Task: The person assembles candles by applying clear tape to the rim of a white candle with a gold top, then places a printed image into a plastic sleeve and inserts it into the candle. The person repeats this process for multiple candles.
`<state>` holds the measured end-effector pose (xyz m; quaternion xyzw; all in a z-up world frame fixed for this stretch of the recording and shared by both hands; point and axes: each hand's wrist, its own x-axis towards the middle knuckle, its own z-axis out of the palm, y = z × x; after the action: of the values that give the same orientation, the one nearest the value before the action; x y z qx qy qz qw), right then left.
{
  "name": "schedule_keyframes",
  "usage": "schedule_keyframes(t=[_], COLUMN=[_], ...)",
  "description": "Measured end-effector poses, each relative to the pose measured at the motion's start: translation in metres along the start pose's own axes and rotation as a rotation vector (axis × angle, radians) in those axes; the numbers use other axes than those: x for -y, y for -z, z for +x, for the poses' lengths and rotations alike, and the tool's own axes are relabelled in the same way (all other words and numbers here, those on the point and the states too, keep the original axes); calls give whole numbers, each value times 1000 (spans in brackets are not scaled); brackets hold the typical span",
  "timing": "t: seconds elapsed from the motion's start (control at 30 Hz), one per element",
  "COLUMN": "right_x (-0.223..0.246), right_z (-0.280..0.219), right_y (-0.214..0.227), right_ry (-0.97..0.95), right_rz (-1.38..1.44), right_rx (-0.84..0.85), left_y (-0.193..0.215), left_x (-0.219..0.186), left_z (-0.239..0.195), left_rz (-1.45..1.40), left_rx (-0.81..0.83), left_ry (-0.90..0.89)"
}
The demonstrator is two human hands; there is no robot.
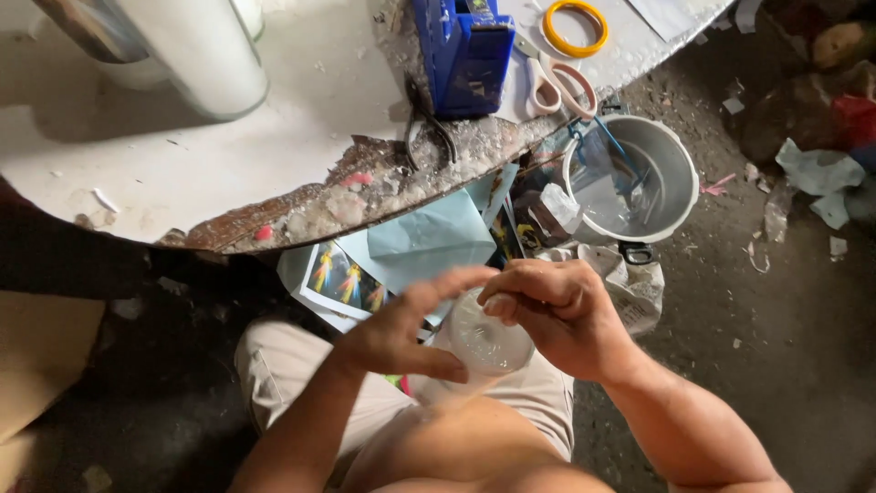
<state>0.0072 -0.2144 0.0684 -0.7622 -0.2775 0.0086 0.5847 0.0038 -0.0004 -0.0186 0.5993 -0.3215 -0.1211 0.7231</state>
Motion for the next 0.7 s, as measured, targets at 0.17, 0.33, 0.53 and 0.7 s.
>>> schedule_keyframes(t=[0.17,0.33,0.53,0.7], right_x=[3,7,11,0], right_z=[-1,6,6,18], right_y=[0,-5,-7,-9], right_ry=[-8,64,23,-77], right_rz=[-141,-164,-51,50], right_rx=[80,128,178,81], left_y=[6,5,14,-16], left_x=[-23,-12,-43,-22], left_z=[-9,-4,-15,-16], left_rz=[147,-284,343,5], left_rx=[79,157,67,-79], left_ry=[112,167,0,100])
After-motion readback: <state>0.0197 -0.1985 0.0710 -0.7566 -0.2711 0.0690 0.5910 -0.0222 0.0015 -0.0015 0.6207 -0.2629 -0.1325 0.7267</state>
